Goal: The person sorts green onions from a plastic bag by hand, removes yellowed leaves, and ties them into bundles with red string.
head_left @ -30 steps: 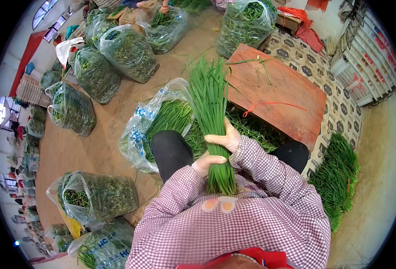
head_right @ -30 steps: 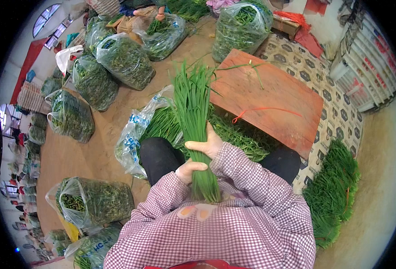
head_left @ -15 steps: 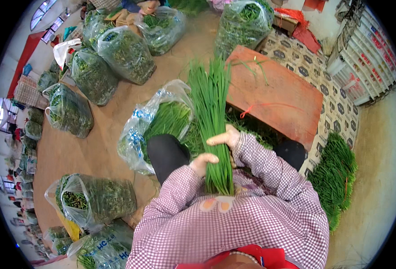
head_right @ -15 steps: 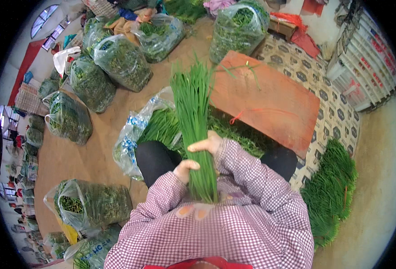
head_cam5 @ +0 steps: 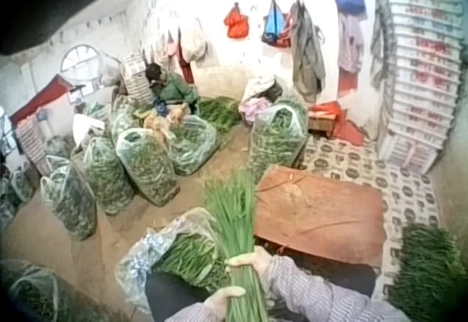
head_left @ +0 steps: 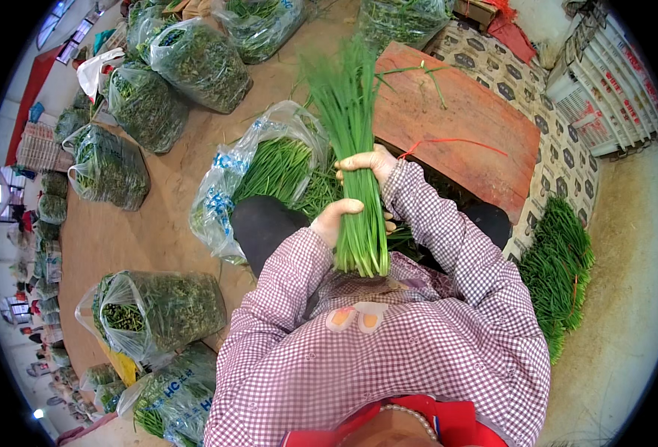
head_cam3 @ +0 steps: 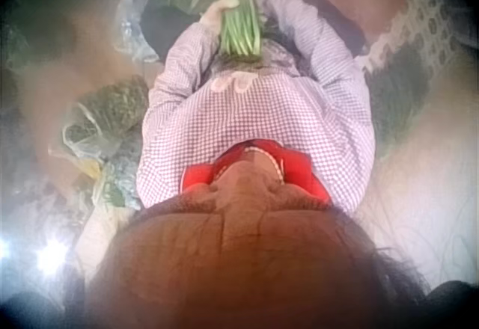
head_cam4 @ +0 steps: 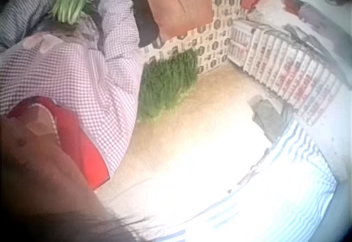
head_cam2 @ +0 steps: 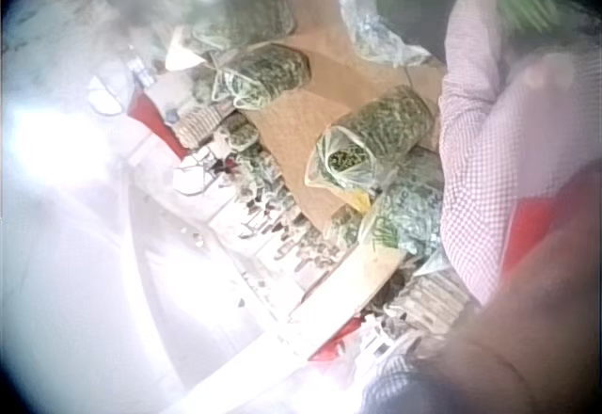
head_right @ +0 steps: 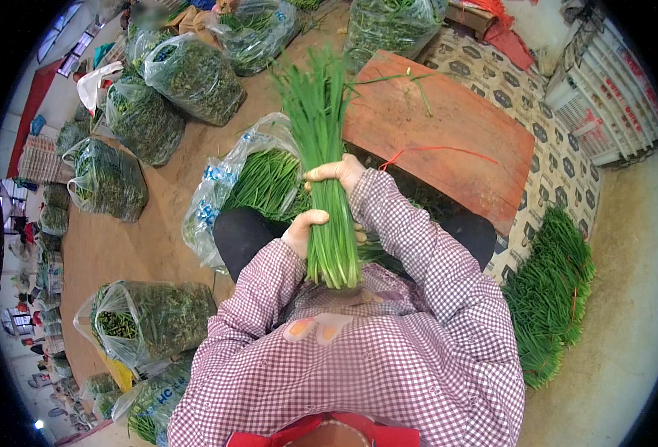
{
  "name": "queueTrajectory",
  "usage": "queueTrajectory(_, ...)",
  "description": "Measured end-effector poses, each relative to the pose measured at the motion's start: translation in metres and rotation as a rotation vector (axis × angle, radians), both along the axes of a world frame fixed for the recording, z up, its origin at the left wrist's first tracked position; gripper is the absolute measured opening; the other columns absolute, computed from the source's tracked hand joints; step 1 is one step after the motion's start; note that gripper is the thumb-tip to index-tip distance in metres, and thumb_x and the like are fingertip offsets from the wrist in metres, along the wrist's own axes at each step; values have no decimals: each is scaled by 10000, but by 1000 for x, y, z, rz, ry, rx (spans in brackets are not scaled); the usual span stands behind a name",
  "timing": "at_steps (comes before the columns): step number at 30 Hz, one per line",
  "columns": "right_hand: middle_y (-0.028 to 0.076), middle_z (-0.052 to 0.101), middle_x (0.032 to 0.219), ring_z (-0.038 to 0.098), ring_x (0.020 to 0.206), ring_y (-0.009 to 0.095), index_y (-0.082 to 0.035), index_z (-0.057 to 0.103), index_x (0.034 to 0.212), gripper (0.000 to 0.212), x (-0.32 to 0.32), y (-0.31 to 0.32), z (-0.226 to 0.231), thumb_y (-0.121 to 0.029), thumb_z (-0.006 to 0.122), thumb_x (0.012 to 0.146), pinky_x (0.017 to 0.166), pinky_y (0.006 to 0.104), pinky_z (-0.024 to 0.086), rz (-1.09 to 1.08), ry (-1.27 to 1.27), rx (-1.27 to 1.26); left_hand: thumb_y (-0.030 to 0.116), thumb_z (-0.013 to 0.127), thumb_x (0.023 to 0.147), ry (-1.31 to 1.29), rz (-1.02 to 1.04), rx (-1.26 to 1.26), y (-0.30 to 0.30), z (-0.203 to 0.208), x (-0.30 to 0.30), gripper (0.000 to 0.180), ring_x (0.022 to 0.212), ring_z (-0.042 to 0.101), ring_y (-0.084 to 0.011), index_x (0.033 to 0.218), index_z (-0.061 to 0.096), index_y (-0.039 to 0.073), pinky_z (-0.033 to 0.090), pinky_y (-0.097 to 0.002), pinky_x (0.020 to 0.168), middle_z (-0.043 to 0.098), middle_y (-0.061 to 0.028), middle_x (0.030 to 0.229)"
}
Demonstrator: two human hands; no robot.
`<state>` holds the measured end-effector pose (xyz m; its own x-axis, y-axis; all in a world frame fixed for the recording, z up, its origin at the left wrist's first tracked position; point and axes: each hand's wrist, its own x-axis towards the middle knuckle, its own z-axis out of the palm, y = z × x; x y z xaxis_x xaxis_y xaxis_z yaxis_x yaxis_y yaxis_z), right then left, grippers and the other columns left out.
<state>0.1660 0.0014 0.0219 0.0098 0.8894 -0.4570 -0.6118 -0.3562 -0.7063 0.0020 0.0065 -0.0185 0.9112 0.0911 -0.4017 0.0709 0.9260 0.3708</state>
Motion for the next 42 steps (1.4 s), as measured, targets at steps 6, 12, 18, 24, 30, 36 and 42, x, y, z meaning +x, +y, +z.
queueTrajectory(6, 106, 644, 854, 647, 746, 203, -20, 578, 1166, 457, 53, 19, -11, -92, 694, 730, 699, 363, 563, -194, 61, 75, 308, 652, 794, -101, -2, 49, -15, -31, -17, 731, 1059, 589, -298, 1369, 342, -20, 516, -429, 885, 514, -221, 1260)
queueTrajectory(12, 103, 646, 851, 634, 729, 200, -21, 587, 1154, 416, 87, 17, 2, -84, 666, 751, 686, 358, 557, -432, 42, 126, 217, 479, 974, -217, -18, 88, -12, -29, -26, 242, 530, 478, -100, 1061, 567, 9, 382, -222, 482, 560, -31, 690)
queueTrajectory(18, 146, 672, 852, 633, 691, 251, 26, 623, 967, 228, 103, 20, 7, -85, 672, 775, 640, 418, 551, -605, 76, 36, 183, 486, 972, -184, 55, 83, -9, -38, -35, 193, 510, 483, -89, 1022, 580, 21, 384, -221, 474, 561, -12, 672)
queueTrajectory(24, 129, 676, 820, 632, 669, 238, 17, 636, 918, 175, 149, 3, 6, -100, 660, 790, 630, 404, 554, -669, 83, 103, 191, 513, 959, -57, 8, 124, -15, -29, -25, 179, 515, 468, -88, 997, 580, 30, 371, -218, 480, 560, -4, 659)
queueTrajectory(30, 111, 658, 848, 626, 757, 250, 9, 615, 950, 210, 216, -35, 47, -109, 668, 785, 698, 410, 546, -891, -15, 98, 161, 517, 950, 108, 7, 218, -9, -28, -8, 215, 667, 586, -136, 1090, 568, 6, 475, -222, 604, 632, -56, 833)
queueTrajectory(36, 129, 646, 891, 620, 791, 271, 25, 619, 974, 267, 300, -91, 35, -125, 684, 763, 749, 405, 534, -1054, -154, 222, 100, 544, 883, 248, -153, 983, -1, -34, 65, 429, 1142, 517, -225, 1289, 457, -5, 398, -337, 993, 533, -143, 1238)
queueTrajectory(42, 104, 662, 922, 625, 801, 234, 13, 616, 1054, 296, 331, -135, 21, -125, 646, 794, 747, 376, 532, -1088, -173, 91, 203, 596, 839, 132, -54, 1881, -10, -49, 179, 701, 1388, 203, -361, 1405, 271, -52, 164, -390, 1141, 247, -245, 1472)
